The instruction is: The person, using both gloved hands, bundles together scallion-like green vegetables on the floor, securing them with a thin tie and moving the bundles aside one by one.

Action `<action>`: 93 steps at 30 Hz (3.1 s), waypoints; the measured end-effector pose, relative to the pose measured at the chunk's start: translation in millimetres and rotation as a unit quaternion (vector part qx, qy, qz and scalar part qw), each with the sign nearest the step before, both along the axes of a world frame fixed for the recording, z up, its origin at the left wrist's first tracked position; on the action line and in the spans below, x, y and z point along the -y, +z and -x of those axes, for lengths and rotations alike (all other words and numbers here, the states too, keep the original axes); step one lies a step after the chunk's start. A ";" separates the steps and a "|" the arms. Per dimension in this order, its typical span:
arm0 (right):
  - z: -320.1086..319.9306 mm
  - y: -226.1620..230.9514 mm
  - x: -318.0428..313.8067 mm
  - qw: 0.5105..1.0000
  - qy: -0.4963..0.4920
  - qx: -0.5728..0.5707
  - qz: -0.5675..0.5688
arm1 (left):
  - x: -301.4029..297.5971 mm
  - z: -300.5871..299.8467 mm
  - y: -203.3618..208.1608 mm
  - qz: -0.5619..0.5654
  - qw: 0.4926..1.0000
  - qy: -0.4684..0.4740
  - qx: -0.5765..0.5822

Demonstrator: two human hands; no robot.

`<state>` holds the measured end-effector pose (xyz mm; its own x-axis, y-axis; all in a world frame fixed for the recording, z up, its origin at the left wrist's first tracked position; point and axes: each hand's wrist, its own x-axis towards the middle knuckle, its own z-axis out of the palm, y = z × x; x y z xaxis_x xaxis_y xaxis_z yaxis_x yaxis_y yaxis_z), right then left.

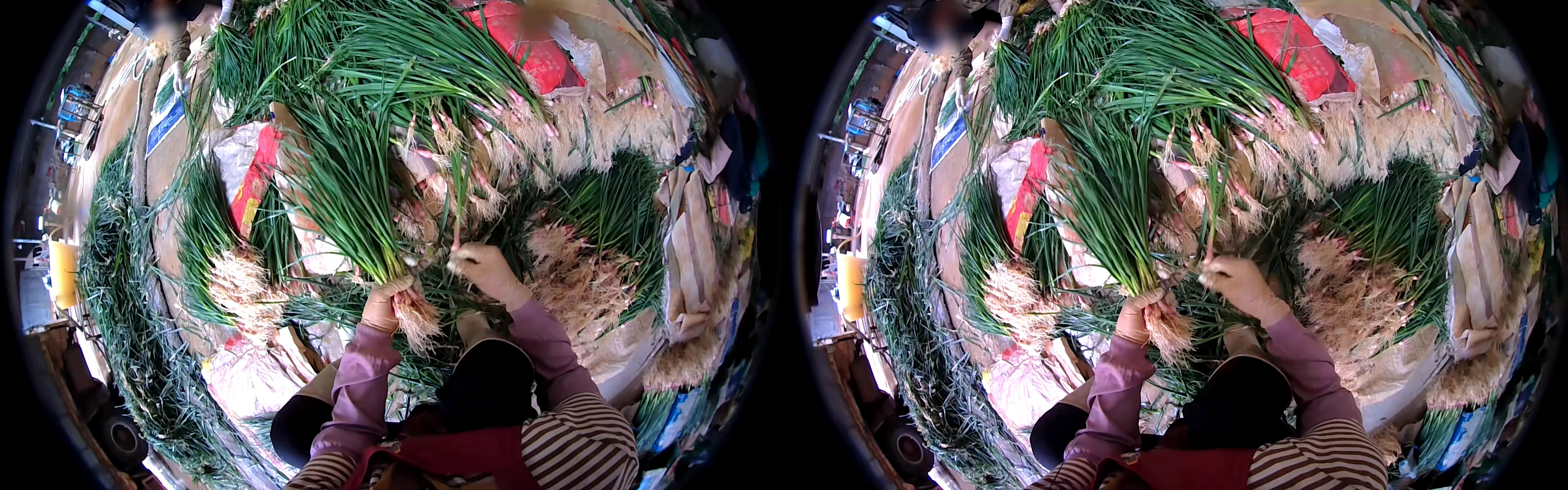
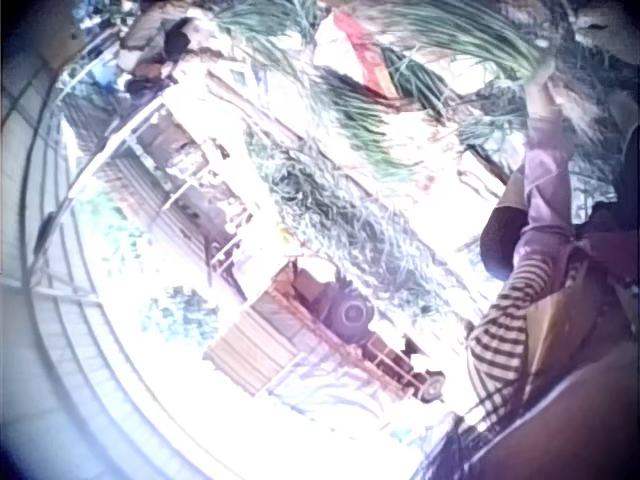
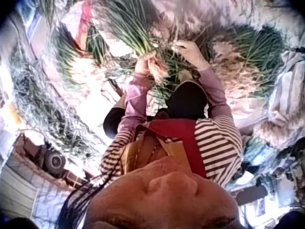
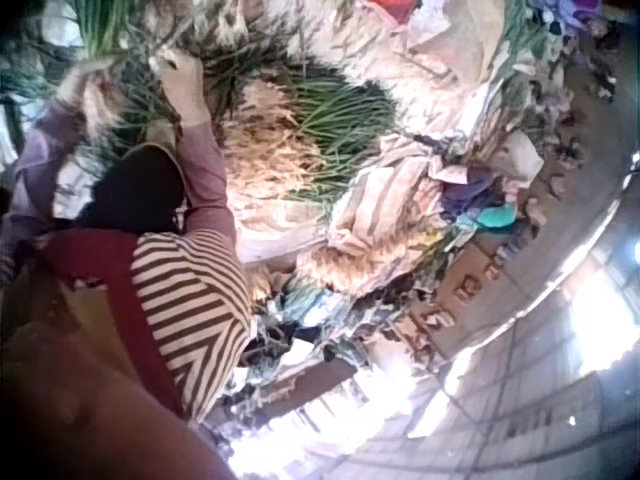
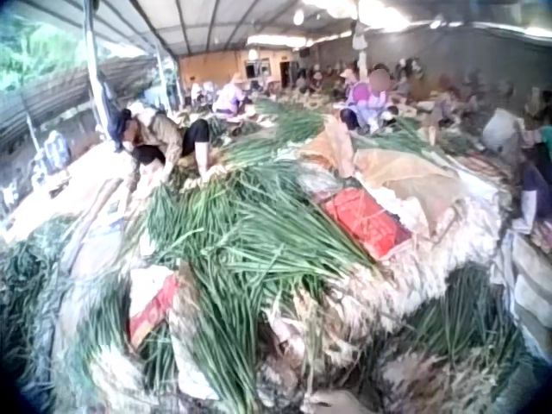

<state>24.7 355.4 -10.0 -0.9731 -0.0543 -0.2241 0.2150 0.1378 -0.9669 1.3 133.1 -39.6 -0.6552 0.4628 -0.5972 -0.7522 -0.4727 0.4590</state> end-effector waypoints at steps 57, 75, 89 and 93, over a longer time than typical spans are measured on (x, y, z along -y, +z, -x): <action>-11.5 -47.8 13.3 0.967 -0.052 0.216 0.127 | -27.9 -4.8 16.5 0.071 0.992 -0.107 0.010; 7.8 -22.4 6.7 0.914 0.198 0.111 -0.336 | 43.5 13.6 34.1 -0.339 0.905 0.018 -0.255; 73.8 -11.5 31.0 0.874 -0.052 -0.195 -0.442 | 73.9 46.4 78.7 -0.341 0.891 0.183 -0.237; 61.2 6.1 7.1 0.878 0.198 0.006 -0.436 | 66.1 36.8 67.3 -0.274 0.925 0.156 -0.212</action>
<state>-36.5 348.3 -3.8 -0.9137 -0.1902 -0.3591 -0.0067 0.8906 -0.4547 -35.5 67.0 27.6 -0.9292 0.3693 0.0119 -0.3479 -0.8854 0.3082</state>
